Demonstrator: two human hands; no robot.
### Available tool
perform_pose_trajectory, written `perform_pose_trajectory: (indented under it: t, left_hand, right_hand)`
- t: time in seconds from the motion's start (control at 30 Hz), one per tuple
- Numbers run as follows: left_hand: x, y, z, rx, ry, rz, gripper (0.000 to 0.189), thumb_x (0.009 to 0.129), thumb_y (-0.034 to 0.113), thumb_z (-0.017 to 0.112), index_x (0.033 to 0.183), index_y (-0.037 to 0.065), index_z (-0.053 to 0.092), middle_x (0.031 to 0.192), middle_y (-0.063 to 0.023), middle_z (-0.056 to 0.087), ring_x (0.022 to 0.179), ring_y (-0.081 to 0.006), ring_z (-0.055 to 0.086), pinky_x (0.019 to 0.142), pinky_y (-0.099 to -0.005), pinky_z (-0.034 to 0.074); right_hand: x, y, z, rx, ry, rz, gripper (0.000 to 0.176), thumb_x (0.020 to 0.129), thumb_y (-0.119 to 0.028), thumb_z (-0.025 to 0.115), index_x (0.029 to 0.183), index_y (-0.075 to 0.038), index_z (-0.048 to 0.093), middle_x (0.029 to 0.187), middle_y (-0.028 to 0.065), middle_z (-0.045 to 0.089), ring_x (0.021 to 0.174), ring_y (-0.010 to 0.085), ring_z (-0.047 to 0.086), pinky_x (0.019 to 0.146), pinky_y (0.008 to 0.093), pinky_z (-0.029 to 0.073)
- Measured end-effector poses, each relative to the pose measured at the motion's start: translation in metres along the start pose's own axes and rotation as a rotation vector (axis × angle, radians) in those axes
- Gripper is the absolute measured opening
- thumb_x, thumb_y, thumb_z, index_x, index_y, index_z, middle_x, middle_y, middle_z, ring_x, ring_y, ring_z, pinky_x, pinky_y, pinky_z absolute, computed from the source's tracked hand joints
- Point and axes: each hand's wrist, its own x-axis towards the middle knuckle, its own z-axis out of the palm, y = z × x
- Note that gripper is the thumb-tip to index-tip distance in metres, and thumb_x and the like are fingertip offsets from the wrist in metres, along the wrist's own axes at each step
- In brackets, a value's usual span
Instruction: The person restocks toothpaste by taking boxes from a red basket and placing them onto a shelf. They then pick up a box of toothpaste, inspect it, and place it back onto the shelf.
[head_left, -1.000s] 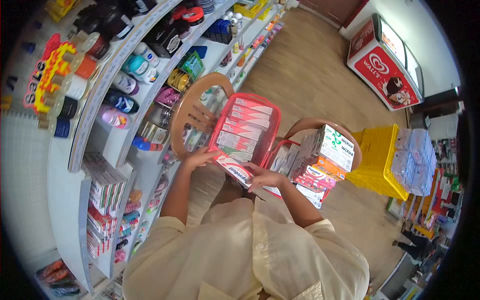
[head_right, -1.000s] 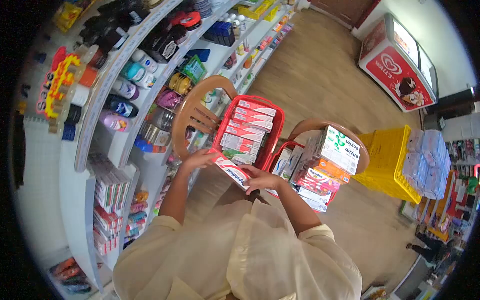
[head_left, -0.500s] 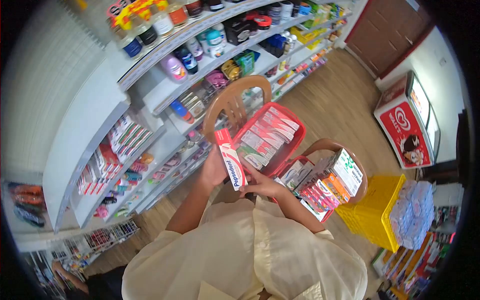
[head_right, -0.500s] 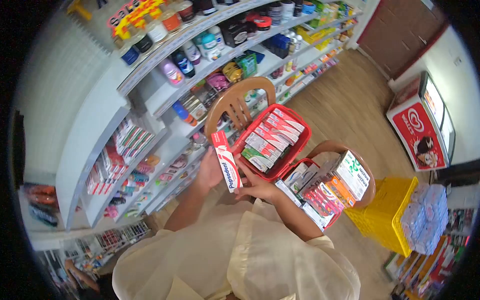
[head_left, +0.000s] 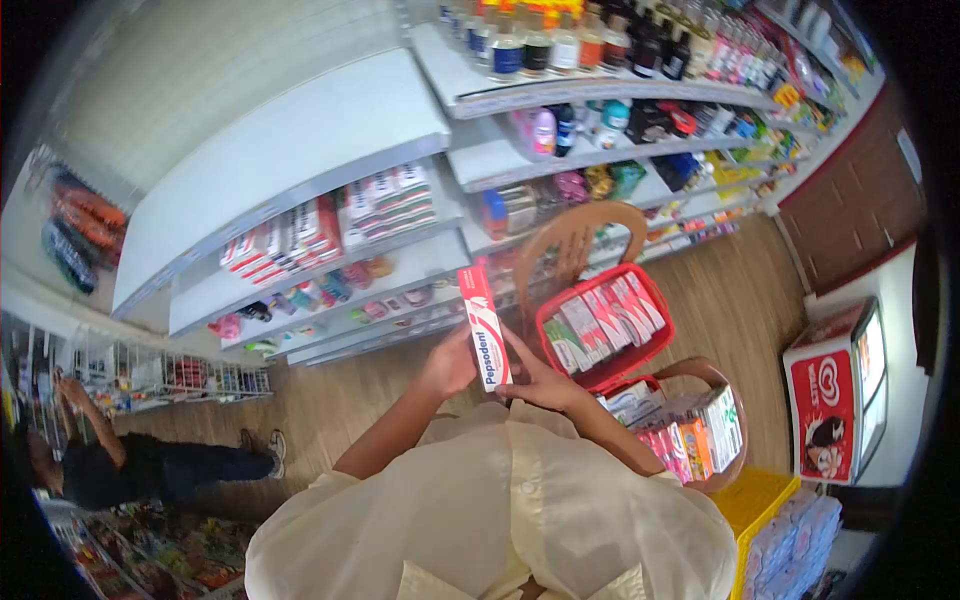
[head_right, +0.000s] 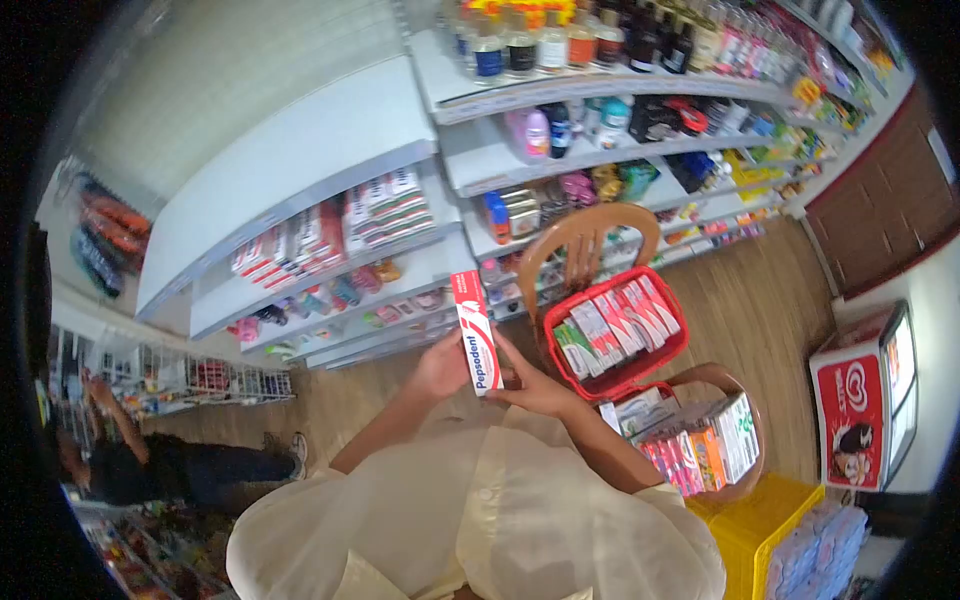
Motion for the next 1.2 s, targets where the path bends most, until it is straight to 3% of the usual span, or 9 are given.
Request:
perform_pose_trajectory:
  t: [0.03, 0.07, 0.1, 0.17, 0.2, 0.3, 0.6, 0.97, 1.2]
  left_hand:
    - [-0.010, 0.002, -0.012, 0.001, -0.006, 0.038, 0.046, 0.100, 0.036, 0.048, 0.134, 0.006, 0.048, 0.130, -0.0092, 0.058, 0.117, -0.0262, 0.057, 0.102, -0.0488, 0.044]
    - [-0.019, 0.005, -0.023, -0.050, 0.098, 0.058, 0.037, 0.099, 0.032, 0.052, 0.129, 0.009, 0.052, 0.118, -0.0066, 0.062, 0.110, -0.0231, 0.059, 0.094, -0.0435, 0.049]
    - [-0.032, 0.011, -0.031, -0.048, 0.107, 0.085, 0.037, 0.099, 0.032, 0.052, 0.129, 0.009, 0.052, 0.118, -0.0066, 0.062, 0.110, -0.0231, 0.059, 0.094, -0.0435, 0.049]
    - [-0.059, 0.025, -0.047, 0.006, 0.192, 0.129, 0.035, 0.100, 0.028, 0.053, 0.129, 0.010, 0.052, 0.119, -0.0055, 0.061, 0.108, -0.0210, 0.060, 0.093, -0.0412, 0.050]
    - [-0.074, 0.034, -0.053, 0.029, 0.216, 0.104, 0.037, 0.100, 0.027, 0.053, 0.133, 0.011, 0.049, 0.121, -0.0052, 0.060, 0.109, -0.0198, 0.059, 0.094, -0.0403, 0.049]
    - [-0.123, 0.060, -0.070, 0.104, 0.337, 0.101, 0.042, 0.100, 0.027, 0.052, 0.139, 0.011, 0.044, 0.123, -0.0051, 0.059, 0.112, -0.0193, 0.058, 0.096, -0.0399, 0.048]
    - [-0.260, 0.108, -0.111, 0.275, 0.376, 0.121, 0.044, 0.101, 0.021, 0.052, 0.143, 0.012, 0.040, 0.128, -0.0024, 0.057, 0.116, -0.0184, 0.056, 0.099, -0.0400, 0.047]
    - [-0.359, 0.135, -0.138, 0.469, 0.379, 0.052, 0.047, 0.098, 0.019, 0.054, 0.144, 0.019, 0.040, 0.137, -0.0029, 0.049, 0.127, -0.0196, 0.047, 0.103, -0.0447, 0.041]
    - [-0.386, 0.139, -0.154, 0.524, 0.334, 0.001, 0.078, 0.092, 0.021, 0.064, 0.154, 0.027, 0.017, 0.138, -0.0063, 0.048, 0.125, -0.0235, 0.049, 0.100, -0.0463, 0.044]
  right_hand:
    - [0.007, 0.003, 0.007, -0.063, -0.037, 0.027, 0.104, 0.087, 0.002, 0.067, 0.155, -0.024, -0.006, 0.155, 0.0116, 0.021, 0.129, 0.0219, 0.044, 0.098, 0.0387, 0.049]
    - [0.015, 0.008, 0.017, -0.067, -0.046, 0.027, 0.103, 0.087, 0.001, 0.068, 0.156, -0.024, -0.005, 0.151, 0.0127, 0.031, 0.127, 0.0211, 0.046, 0.096, 0.0372, 0.049]
    - [0.025, 0.013, 0.026, -0.073, -0.073, 0.024, 0.103, 0.087, 0.001, 0.068, 0.156, -0.024, -0.005, 0.151, 0.0127, 0.031, 0.127, 0.0211, 0.046, 0.096, 0.0372, 0.049]
    - [0.043, 0.022, 0.048, 0.018, -0.132, 0.118, 0.104, 0.087, 0.000, 0.069, 0.156, -0.024, -0.005, 0.142, 0.0142, 0.044, 0.123, 0.0205, 0.050, 0.094, 0.0364, 0.050]
    - [0.053, 0.026, 0.064, -0.034, -0.097, 0.056, 0.107, 0.083, 0.004, 0.070, 0.156, -0.023, -0.004, 0.130, 0.0115, 0.053, 0.111, 0.0189, 0.057, 0.092, 0.0361, 0.050]
    - [0.079, 0.033, 0.109, -0.013, -0.104, 0.050, 0.107, 0.083, 0.004, 0.071, 0.156, -0.022, -0.003, 0.128, 0.0137, 0.056, 0.111, 0.0201, 0.059, 0.093, 0.0381, 0.050]
    - [0.126, 0.051, 0.230, -0.016, -0.231, 0.111, 0.108, 0.082, -0.002, 0.074, 0.156, -0.020, -0.002, 0.132, 0.0154, 0.053, 0.117, 0.0207, 0.055, 0.097, 0.0371, 0.047]
    - [0.149, 0.091, 0.323, -0.065, -0.243, 0.071, 0.106, 0.082, -0.001, 0.074, 0.156, -0.015, -0.001, 0.139, 0.0129, 0.047, 0.119, 0.0208, 0.055, 0.093, 0.0363, 0.051]
    - [0.152, 0.099, 0.352, 0.005, -0.243, 0.071, 0.107, 0.083, 0.001, 0.072, 0.156, -0.017, -0.003, 0.140, 0.0128, 0.046, 0.119, 0.0211, 0.055, 0.093, 0.0369, 0.051]
